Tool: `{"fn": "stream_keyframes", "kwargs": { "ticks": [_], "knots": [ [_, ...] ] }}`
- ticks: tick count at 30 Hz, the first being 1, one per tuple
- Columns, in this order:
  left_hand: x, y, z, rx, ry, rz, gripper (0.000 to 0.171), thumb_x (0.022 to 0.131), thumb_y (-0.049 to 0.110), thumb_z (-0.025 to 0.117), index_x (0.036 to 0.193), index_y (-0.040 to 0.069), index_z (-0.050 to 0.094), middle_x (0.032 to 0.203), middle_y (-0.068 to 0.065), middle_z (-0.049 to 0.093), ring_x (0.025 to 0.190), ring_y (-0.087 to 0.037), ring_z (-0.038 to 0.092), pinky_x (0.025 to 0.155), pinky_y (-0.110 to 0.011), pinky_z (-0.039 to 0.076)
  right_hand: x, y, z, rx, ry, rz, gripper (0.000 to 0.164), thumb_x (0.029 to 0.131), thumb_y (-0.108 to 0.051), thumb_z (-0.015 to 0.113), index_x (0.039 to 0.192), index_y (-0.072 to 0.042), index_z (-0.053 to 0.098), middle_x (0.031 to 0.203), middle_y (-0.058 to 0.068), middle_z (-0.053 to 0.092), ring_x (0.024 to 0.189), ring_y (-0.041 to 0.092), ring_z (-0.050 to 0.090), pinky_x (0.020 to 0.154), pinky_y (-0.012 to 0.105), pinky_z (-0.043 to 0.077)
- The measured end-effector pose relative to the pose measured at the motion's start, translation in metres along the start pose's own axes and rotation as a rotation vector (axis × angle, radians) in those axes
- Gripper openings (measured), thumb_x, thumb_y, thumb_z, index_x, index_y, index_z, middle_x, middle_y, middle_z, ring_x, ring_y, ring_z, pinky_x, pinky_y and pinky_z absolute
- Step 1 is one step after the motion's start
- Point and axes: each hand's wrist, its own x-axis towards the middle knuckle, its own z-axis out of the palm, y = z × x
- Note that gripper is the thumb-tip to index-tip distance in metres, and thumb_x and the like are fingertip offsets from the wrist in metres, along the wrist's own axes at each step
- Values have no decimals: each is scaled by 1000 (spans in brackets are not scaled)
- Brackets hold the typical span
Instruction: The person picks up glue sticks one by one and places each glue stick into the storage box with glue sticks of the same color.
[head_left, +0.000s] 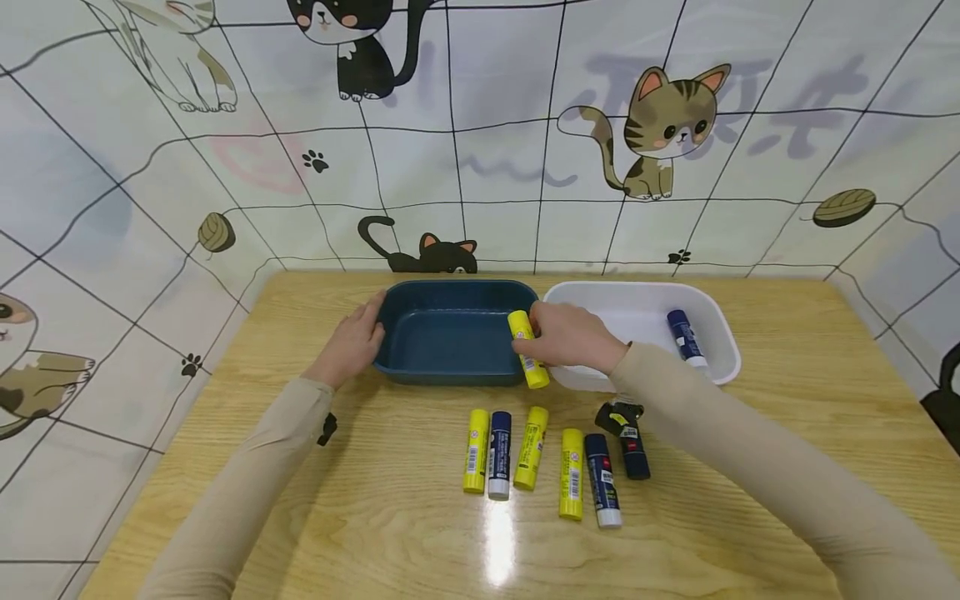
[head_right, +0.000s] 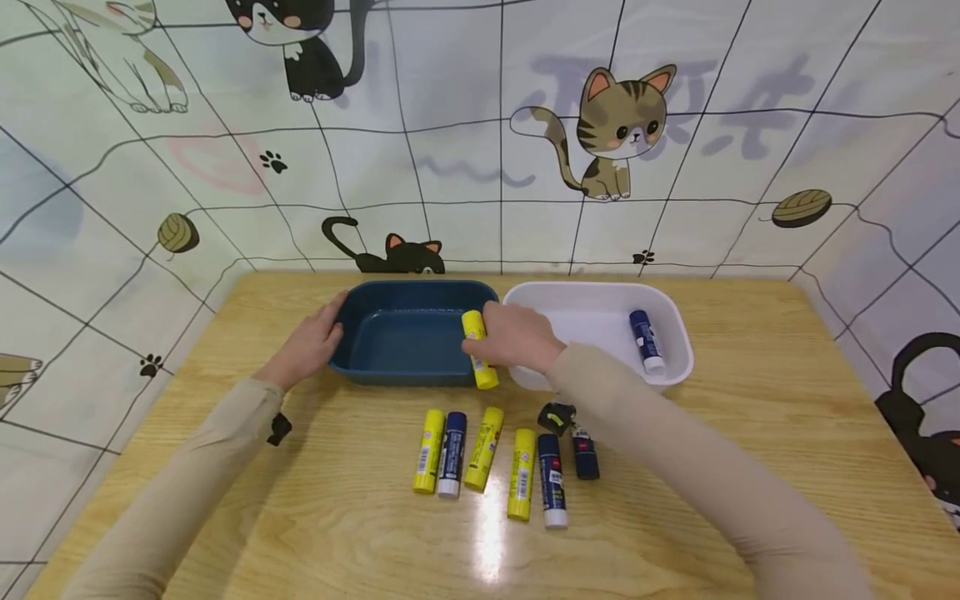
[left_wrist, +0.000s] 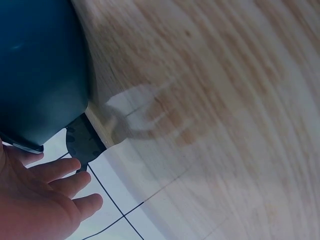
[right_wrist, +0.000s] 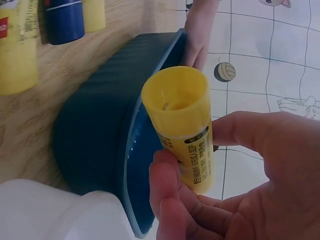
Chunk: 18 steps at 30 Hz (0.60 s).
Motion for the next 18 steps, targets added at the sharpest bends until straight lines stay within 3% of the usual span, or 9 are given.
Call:
{"fn": "stream_keyframes", "kwargs": {
  "ticks": [7,18],
  "knots": [
    [1,1,0,-9,0,2,56,102,11,32,154,0,14,151,-29,26,137,-49,23,109,-62,15,25,-8,-2,41,-108,46,29,90,-31,59,93,-3,56,67,6,60,58,22,60,49,27,38],
    [2,-2,1,-3,-2,-4,56,103,12,31,155,2,12,151,-29,26,138,-48,22,110,-62,14,60,-25,-8,-34,-159,93,33,92,-34,58,76,-6,64,63,5,64,69,26,69,51,28,45]
  ]
}}
